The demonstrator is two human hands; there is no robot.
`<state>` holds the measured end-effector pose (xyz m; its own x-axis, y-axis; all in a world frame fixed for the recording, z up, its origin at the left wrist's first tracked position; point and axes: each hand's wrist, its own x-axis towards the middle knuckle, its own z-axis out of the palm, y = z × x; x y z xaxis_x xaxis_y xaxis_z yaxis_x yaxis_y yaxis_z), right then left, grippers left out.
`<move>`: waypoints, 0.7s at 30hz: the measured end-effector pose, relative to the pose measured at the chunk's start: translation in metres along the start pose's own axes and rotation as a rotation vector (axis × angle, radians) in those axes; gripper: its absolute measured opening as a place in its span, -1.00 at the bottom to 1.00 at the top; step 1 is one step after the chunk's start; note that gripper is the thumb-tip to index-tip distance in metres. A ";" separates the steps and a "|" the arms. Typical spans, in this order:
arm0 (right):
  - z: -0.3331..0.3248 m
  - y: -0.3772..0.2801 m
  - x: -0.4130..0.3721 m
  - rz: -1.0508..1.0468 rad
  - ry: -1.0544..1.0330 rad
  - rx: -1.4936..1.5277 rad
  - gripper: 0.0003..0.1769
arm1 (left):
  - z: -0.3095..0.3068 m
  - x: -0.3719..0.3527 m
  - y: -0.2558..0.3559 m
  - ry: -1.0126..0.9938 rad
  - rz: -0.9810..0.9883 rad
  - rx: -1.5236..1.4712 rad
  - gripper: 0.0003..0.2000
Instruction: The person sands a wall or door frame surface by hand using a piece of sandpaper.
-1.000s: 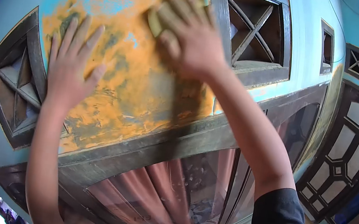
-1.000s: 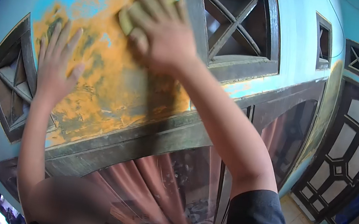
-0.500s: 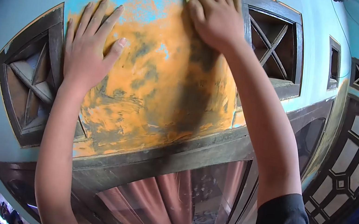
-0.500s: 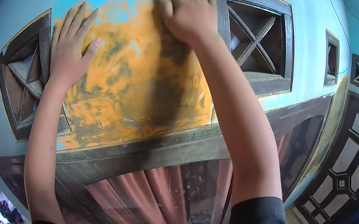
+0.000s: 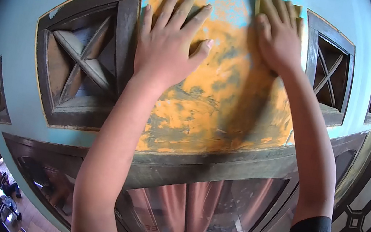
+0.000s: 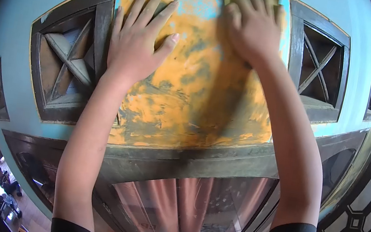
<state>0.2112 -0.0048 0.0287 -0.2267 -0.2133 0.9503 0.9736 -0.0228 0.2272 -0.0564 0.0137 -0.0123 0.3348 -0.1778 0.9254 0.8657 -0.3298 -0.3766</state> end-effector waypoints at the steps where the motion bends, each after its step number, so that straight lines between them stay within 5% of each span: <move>1: -0.006 -0.023 -0.011 -0.065 -0.015 0.034 -0.38 | -0.001 0.000 0.000 0.001 -0.008 -0.003 -0.38; 5: -0.029 -0.043 -0.024 -0.276 -0.177 0.043 -0.37 | 0.000 -0.001 -0.001 0.023 0.004 -0.024 -0.39; 11: -0.010 -0.022 -0.022 -0.032 -0.001 0.043 -0.37 | -0.003 -0.007 -0.001 0.000 0.028 0.009 -0.38; 15: -0.043 -0.052 -0.048 -0.318 -0.246 0.101 -0.38 | -0.008 -0.015 0.001 -0.015 0.041 -0.010 -0.37; 19: -0.023 -0.004 -0.004 -0.198 -0.053 0.076 -0.39 | -0.008 -0.008 0.000 -0.018 0.046 -0.003 -0.36; 21: -0.034 0.003 0.032 -0.019 -0.212 0.037 -0.37 | -0.005 0.010 -0.004 -0.004 0.037 -0.012 -0.36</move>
<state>0.2079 -0.0452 0.0525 -0.2495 -0.0033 0.9684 0.9683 0.0115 0.2496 -0.0588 0.0090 -0.0020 0.3679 -0.1865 0.9110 0.8484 -0.3338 -0.4109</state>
